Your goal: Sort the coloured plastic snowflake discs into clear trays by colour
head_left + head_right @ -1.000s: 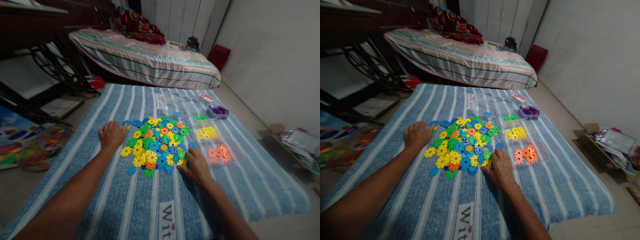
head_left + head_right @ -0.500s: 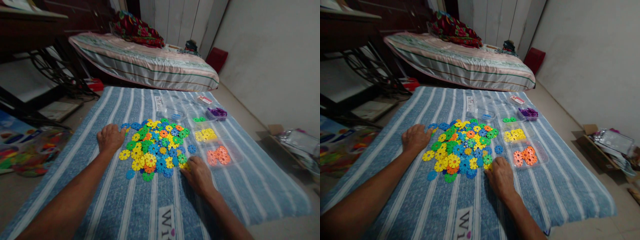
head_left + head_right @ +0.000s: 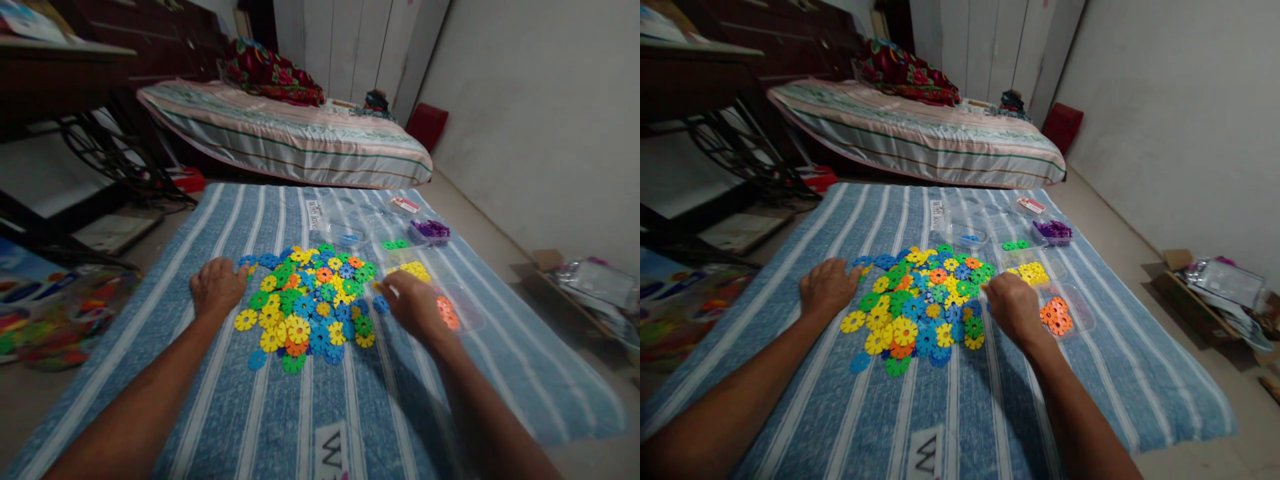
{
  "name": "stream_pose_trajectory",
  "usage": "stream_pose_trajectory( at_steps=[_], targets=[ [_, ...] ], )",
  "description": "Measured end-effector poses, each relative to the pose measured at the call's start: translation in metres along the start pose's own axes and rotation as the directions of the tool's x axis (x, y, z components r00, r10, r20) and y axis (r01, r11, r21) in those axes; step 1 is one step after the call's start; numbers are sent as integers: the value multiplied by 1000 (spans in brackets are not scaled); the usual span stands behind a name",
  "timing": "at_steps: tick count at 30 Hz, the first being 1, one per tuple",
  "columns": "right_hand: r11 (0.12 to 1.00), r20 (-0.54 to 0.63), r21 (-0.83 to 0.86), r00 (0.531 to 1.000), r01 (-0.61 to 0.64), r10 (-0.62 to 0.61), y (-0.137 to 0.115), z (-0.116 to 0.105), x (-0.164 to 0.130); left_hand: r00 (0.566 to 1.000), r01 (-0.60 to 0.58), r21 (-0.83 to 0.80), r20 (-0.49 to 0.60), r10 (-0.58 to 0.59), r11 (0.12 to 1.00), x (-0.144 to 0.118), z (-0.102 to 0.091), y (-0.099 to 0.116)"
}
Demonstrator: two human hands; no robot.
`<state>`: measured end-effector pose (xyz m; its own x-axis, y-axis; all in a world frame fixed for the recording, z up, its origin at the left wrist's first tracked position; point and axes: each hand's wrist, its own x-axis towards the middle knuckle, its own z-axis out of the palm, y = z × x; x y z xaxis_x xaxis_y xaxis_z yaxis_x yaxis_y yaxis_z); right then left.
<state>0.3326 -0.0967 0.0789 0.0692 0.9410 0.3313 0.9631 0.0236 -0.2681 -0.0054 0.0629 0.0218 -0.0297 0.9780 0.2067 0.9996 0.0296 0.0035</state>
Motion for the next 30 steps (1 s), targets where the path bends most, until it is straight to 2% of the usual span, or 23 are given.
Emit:
stream_pose_trajectory(
  at_steps=[1, 3, 4, 5, 7, 9, 10, 12, 15, 18, 22, 26, 30],
  targets=[
    [998, -146, -39, 989, -44, 38, 7, -4, 12, 1000, -1, -1, -3, 1, 1000, 0, 1, 0],
    [989, -370, -80, 925, -128, 89, 19, -8, 30, 1000, -4, -2, -5, 4, 1000, 1, 2, -1],
    [987, -424, -82, 901, -139, 92, 22, -8, 33, 1000, -3, -3, -5, 3, 1000, 1, 3, -2],
    [989, -434, -75, 897, -130, 85, 23, -7, 32, 1000, -2, -4, -5, 2, 1000, 1, 4, -2],
    [996, -334, -50, 941, -71, 51, 19, -1, 22, 1000, -3, -3, -14, 3, 1000, 0, 5, -3],
    [1000, -134, -24, 991, -19, 16, 10, 8, 3, 1000, -7, -5, -23, 7, 1000, 0, 6, -3],
    [1000, -30, -16, 1000, -8, 7, 5, 13, -8, 1000, -8, -8, -24, 8, 1000, 0, 6, -3],
    [1000, 135, -12, 991, -2, 4, -5, 21, -28, 1000, -5, -15, -13, 5, 1000, -1, 5, -2],
    [1000, 266, -23, 964, 7, -1, -16, 30, -51, 1000, 6, -29, 2, -6, 1000, -1, 1, 0],
    [997, 270, -75, 963, 2, 18, -21, 38, -65, 1000, 4, -38, -8, -4, 999, -2, 0, 1],
    [993, 172, -106, 983, -43, 61, -22, 52, -78, 1000, -4, -54, -21, 3, 999, -2, 1, 2],
    [998, 104, -18, 993, -63, 65, -22, 63, -85, 1000, -1, -86, -11, 0, 996, -3, 0, 2],
    [990, 112, 88, 989, -107, 97, -20, 64, -83, 1000, 0, -95, 2, 1, 995, -3, -2, 2]
  ],
)
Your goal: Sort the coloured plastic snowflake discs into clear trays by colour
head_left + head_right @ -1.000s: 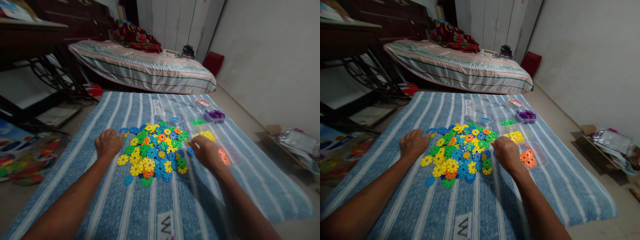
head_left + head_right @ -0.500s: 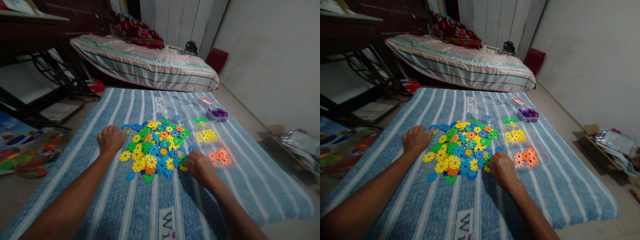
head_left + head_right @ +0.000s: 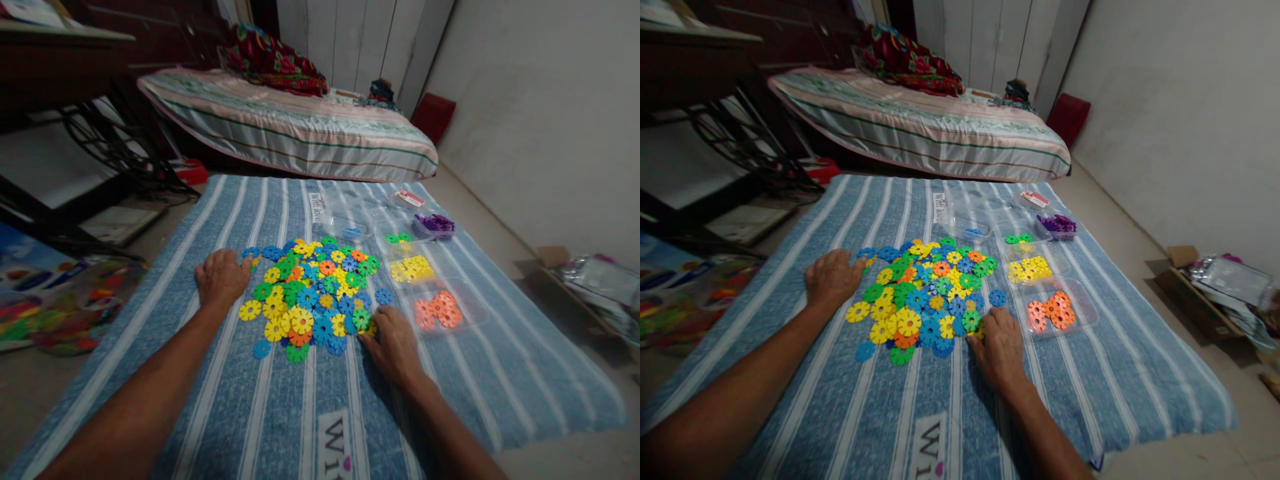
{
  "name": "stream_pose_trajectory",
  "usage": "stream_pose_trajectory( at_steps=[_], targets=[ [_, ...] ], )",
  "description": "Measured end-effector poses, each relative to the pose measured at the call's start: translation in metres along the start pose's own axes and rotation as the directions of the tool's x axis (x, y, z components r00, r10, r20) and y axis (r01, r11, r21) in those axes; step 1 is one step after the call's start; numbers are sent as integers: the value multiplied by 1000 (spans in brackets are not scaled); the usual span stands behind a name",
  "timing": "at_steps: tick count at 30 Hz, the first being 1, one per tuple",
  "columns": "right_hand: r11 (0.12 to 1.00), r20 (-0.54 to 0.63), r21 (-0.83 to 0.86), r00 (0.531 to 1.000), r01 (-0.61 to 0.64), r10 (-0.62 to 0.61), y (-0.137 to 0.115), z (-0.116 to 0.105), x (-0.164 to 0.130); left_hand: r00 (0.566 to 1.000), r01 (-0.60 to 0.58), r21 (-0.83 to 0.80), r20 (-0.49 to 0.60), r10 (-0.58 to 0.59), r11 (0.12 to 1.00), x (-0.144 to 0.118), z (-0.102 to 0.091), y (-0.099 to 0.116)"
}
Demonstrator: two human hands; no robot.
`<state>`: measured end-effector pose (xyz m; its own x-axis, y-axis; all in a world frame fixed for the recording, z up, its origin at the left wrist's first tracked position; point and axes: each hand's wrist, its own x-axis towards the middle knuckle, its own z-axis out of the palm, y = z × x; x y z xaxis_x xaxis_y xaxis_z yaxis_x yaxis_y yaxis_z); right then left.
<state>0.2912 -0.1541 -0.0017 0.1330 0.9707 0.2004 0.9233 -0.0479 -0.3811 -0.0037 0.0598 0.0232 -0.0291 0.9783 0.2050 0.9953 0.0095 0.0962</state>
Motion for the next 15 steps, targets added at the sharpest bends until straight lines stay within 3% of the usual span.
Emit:
stream_pose_trajectory(
  at_steps=[5, 10, 13, 15],
  targets=[
    [995, 128, 81, 991, -51, 40, 3, -18, 8, 1000, 1, 2, 1, -1, 1000, 0, 0, 0],
    [989, 358, -63, 922, -131, 145, -2, -56, 21, 999, -7, -4, -35, 7, 1000, -1, 2, 0],
    [987, 445, -143, 887, -67, 125, -5, -77, 33, 1000, -1, 18, -13, 1, 1000, -1, 0, 1],
    [985, 433, -173, 897, -10, 85, -5, -88, 48, 1000, 3, 44, -1, -3, 999, -1, -1, 2]
  ],
)
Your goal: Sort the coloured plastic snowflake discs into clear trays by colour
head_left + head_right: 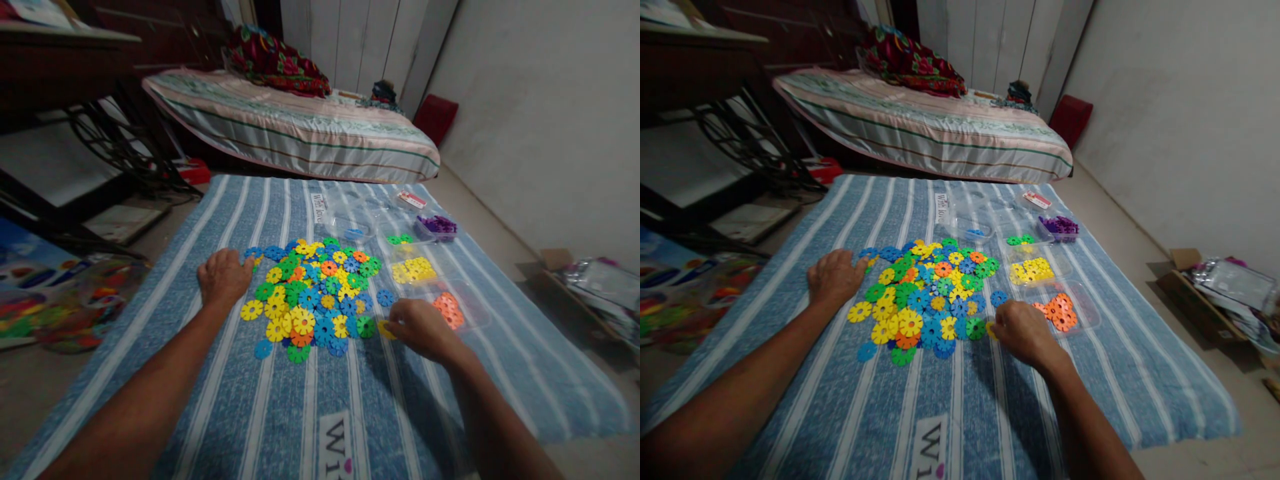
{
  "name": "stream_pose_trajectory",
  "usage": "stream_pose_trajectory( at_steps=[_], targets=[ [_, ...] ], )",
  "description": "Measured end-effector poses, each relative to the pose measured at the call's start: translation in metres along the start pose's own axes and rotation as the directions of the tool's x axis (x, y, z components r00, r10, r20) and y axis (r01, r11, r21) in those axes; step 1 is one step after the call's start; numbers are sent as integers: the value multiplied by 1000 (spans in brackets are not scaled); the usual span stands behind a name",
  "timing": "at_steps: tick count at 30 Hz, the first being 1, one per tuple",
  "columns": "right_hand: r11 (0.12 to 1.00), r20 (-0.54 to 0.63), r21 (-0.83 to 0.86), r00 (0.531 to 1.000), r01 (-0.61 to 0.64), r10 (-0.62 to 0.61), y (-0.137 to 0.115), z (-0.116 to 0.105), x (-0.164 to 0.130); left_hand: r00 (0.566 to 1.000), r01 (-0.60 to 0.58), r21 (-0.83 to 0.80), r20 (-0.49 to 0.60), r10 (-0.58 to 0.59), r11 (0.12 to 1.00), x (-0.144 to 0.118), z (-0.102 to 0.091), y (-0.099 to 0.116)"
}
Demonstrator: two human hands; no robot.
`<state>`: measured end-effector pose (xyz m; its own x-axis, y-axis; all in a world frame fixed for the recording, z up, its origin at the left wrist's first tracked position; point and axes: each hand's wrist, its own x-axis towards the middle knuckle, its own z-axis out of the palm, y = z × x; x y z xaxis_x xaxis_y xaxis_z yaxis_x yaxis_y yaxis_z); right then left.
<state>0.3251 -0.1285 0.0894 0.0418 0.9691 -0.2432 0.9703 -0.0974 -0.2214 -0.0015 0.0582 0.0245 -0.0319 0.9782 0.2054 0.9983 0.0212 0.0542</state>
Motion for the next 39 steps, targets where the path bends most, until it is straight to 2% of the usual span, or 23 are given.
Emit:
stream_pose_trajectory(
  at_steps=[2, 3, 4, 6, 7, 8, 9, 10, 12, 13, 15, 18, 21, 30, 34, 39],
  targets=[
    [999, -146, -37, 989, -11, 6, 5, -17, 13, 1000, 2, 18, 5, -2, 1000, 0, -1, 0],
    [998, -269, -42, 962, -47, 34, 8, -26, 21, 1000, 5, 23, 7, -5, 1000, 1, -1, 0],
    [994, -416, -30, 906, -101, 80, 11, -34, 28, 1000, 7, 26, 8, -7, 1000, 1, 0, 0],
    [982, -649, 25, 744, -188, 159, 16, -47, 40, 1000, 4, 28, 5, -4, 1000, 2, 1, -1],
    [979, -708, 54, 684, -195, 175, 17, -49, 44, 1000, 3, 27, 0, -3, 1000, 2, 2, -1],
    [981, -724, 74, 667, -177, 175, 17, -50, 46, 1000, 0, 27, -5, 1, 1000, 2, 3, -2],
    [986, -701, 83, 695, -142, 159, 15, -46, 45, 1000, -1, 28, -9, 2, 1000, 2, 3, -2],
    [992, -643, 80, 755, -100, 127, 12, -40, 42, 1000, 0, 30, -12, 0, 1000, 3, 4, -3],
    [998, -445, 53, 894, -24, 45, 2, -21, 33, 1000, 2, 35, -17, -2, 999, 3, 6, -3],
    [1000, -336, 25, 942, 8, 1, -4, -9, 27, 1000, 1, 37, -21, 0, 999, 4, 6, -4],
    [999, -167, -10, 985, 34, -35, -15, 15, 16, 1000, -2, 37, -25, 3, 999, 4, 7, -4],
    [998, -58, -28, 997, 56, -57, -25, 42, 5, 1000, -6, 29, -19, 7, 1000, 4, 6, -4],
    [998, -73, -20, 996, 55, -57, -27, 53, 0, 1000, -1, 24, -13, 1, 1000, 4, 5, -4],
    [993, -166, 80, 984, 83, -68, -18, 63, 1, 1000, -22, 5, 9, 22, 1000, 1, -1, -2],
    [992, -172, 84, 982, 98, -82, -17, 65, 0, 999, -36, -4, 32, 36, 999, -1, -2, -2],
    [992, -157, 81, 984, 101, -88, -18, 62, -1, 999, -45, 16, -5, 45, 999, -3, 0, -5]
  ],
)
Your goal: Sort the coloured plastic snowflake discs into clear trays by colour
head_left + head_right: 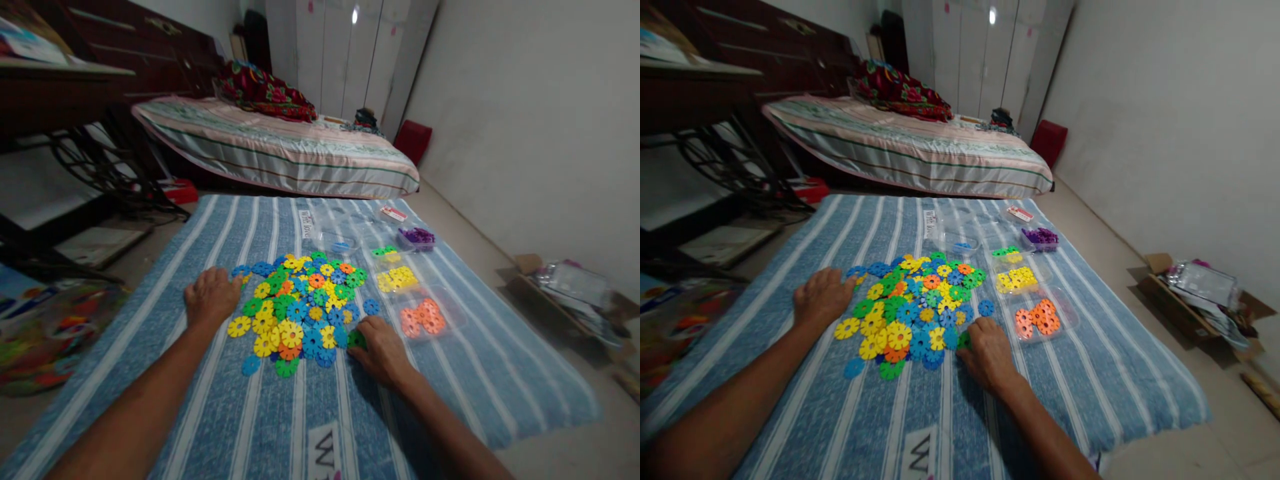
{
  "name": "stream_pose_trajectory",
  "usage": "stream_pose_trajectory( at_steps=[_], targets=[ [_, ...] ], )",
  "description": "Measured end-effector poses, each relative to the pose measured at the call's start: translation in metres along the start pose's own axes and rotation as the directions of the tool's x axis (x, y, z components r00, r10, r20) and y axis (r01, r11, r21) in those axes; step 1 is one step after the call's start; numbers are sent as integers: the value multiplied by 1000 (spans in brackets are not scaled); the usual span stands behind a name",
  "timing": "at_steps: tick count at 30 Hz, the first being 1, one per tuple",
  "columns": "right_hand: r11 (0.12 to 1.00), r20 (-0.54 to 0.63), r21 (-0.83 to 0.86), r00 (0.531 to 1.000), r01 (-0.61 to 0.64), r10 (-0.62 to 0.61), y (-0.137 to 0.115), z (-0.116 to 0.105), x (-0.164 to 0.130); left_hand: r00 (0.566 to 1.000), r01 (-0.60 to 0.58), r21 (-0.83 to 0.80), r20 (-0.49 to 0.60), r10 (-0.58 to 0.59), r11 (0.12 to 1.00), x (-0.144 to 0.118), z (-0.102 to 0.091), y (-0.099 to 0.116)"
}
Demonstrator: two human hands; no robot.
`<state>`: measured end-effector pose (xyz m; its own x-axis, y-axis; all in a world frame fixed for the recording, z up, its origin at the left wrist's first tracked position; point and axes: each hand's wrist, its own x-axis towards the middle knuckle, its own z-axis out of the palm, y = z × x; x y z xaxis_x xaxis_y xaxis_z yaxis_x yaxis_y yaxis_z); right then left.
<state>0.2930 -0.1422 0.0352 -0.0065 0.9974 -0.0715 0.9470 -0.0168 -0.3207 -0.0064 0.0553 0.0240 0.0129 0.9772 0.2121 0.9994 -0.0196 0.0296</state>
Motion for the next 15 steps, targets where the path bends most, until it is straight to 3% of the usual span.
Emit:
stream_pose_trajectory(
  at_steps=[4, 8, 11, 13, 15],
  targets=[
    [999, 28, -44, 1000, 12, -11, 0, -2, 4, 998, 39, -22, 40, -38, 999, 6, -1, 0],
    [991, 79, -130, 996, 37, -27, -4, -5, 14, 977, 187, -71, 121, -178, 980, 19, -1, 9],
    [978, 150, -197, 988, 63, -33, -12, -15, 21, 969, 243, -121, 68, -236, 963, 24, 5, 18],
    [976, 202, -202, 978, 83, -42, -14, -31, 27, 976, 217, -145, 9, -219, 965, 23, 11, 22],
    [977, 176, -199, 983, 78, -43, -8, -53, 41, 985, 162, -155, -32, -169, 975, 20, 15, 23]
  ],
)
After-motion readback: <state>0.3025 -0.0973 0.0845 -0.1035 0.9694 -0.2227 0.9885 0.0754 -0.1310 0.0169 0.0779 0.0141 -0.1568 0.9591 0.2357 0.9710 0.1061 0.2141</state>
